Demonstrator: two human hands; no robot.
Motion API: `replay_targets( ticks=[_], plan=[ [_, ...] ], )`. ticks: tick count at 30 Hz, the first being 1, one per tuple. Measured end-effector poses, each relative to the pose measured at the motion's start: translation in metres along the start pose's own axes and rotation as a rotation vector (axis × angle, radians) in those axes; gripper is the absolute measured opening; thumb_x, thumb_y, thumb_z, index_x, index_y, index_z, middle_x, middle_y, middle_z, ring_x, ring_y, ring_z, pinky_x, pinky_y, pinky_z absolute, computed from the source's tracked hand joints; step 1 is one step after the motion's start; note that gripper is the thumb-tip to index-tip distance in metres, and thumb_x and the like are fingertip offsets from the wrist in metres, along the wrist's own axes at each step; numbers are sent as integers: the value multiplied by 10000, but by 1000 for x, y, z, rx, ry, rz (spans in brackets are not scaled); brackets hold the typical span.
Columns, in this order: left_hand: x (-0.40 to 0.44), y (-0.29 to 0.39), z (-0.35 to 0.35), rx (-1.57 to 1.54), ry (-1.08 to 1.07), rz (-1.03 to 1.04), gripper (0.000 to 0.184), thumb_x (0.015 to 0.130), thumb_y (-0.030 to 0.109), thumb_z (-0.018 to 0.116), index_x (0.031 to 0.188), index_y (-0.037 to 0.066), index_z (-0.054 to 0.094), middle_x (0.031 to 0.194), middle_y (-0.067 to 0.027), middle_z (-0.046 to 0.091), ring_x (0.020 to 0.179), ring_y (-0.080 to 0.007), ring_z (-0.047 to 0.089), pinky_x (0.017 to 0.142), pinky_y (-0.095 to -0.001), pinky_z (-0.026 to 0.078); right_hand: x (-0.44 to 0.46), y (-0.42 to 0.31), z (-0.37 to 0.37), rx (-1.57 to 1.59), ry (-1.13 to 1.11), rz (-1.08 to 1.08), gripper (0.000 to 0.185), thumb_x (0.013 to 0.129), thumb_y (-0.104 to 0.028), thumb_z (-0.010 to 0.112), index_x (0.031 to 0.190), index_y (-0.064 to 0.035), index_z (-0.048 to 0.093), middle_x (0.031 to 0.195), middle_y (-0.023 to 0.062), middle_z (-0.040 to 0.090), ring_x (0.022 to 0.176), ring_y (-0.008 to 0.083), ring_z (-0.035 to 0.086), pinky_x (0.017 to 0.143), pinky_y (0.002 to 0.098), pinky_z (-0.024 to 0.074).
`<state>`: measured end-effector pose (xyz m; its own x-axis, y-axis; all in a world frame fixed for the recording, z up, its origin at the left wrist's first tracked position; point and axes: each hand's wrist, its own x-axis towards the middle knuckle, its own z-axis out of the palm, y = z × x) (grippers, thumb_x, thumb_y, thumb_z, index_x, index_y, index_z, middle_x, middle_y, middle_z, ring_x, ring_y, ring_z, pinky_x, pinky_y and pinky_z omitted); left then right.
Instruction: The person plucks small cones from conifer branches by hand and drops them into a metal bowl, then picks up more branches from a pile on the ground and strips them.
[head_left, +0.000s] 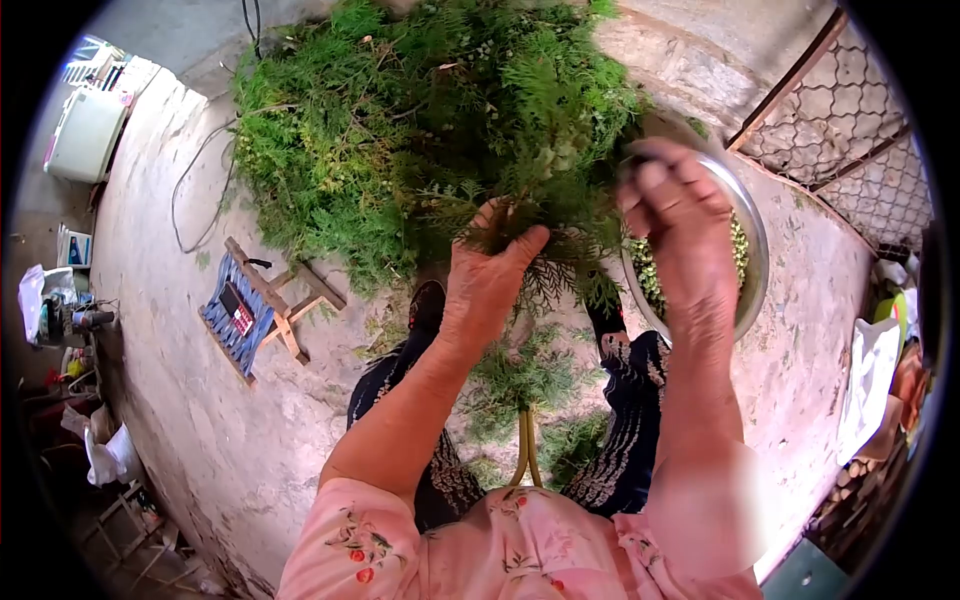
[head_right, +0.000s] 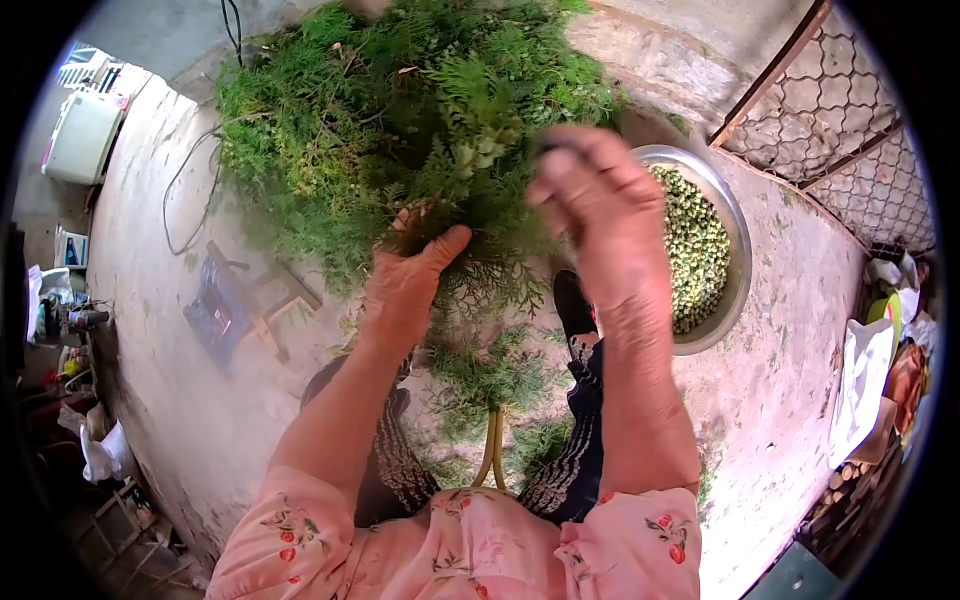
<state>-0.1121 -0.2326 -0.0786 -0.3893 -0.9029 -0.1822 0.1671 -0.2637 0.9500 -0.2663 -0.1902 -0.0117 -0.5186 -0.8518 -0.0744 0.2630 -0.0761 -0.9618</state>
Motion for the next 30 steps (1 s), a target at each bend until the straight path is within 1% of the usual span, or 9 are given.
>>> replay_targets(
  ticks=[2, 4, 6, 13, 16, 22, 25, 27, 30],
  plan=[
    [2, -4, -2, -10, -35, 2, 252, 790, 120, 628, 1011, 38, 539, 909, 8, 584, 810, -76, 482, 753, -229, 392, -11, 10, 12, -148, -119, 122, 119, 786, -53, 568, 893, -47, 620, 704, 20, 596, 595, 52, 517, 504, 177, 404],
    [3, -5, -2, -23, -73, 5, 228, 792, 107, 621, 990, 25, 544, 881, 4, 590, 786, -73, 489, 731, -222, 401, -8, 38, 15, -434, -251, -126, 156, 747, -15, 580, 900, 14, 582, 794, 51, 600, 704, 104, 545, 648, 219, 447],
    [5, -5, 0, -31, -73, 40, 177, 794, 75, 607, 948, 6, 553, 841, -4, 595, 738, -64, 499, 683, -208, 418, -10, 54, 15, -363, -216, -103, 184, 741, -14, 581, 921, 19, 568, 810, 55, 596, 740, 124, 547, 679, 236, 445],
    [0, 6, 5, 29, 13, 134, 134, 802, 79, 601, 907, 6, 563, 849, -13, 594, 769, -75, 524, 684, -217, 440, -6, 61, 17, -345, -154, -150, 197, 742, -2, 560, 938, 23, 557, 816, 65, 597, 729, 129, 546, 675, 243, 445],
    [2, 6, 4, -76, 75, 173, 129, 817, 81, 584, 912, -4, 563, 809, 2, 581, 734, -53, 502, 640, -194, 427, -6, 59, 17, -220, -153, -45, 185, 741, 4, 553, 924, 27, 559, 819, 69, 590, 737, 111, 539, 680, 239, 442],
    [4, 11, 0, -189, 65, -14, 147, 813, 111, 597, 905, -3, 578, 773, 6, 579, 683, -48, 495, 607, -188, 416, -11, 56, 24, -258, -190, 31, 198, 732, 13, 560, 929, 26, 554, 823, 52, 573, 766, 95, 531, 684, 227, 440],
    [4, 9, -2, -203, 164, -50, 161, 813, 120, 599, 909, -7, 580, 759, 3, 580, 653, -46, 483, 587, -188, 407, -13, 59, 29, -168, -172, -49, 232, 709, 26, 581, 938, 15, 550, 829, 65, 584, 751, 119, 543, 675, 239, 446],
    [2, 7, -3, -142, 86, 38, 158, 824, 130, 582, 898, -9, 579, 745, 4, 575, 639, -47, 476, 574, -188, 401, -11, 64, 28, -374, -183, -176, 268, 689, 37, 598, 950, 5, 549, 843, 82, 592, 732, 137, 552, 676, 247, 450],
    [0, 7, -3, -119, 79, -32, 141, 840, 128, 553, 874, -7, 575, 721, 10, 563, 632, -49, 463, 557, -203, 393, -12, 69, 26, -463, -185, -225, 278, 682, 36, 605, 952, -1, 549, 846, 91, 596, 718, 136, 552, 676, 250, 452]
  ],
)
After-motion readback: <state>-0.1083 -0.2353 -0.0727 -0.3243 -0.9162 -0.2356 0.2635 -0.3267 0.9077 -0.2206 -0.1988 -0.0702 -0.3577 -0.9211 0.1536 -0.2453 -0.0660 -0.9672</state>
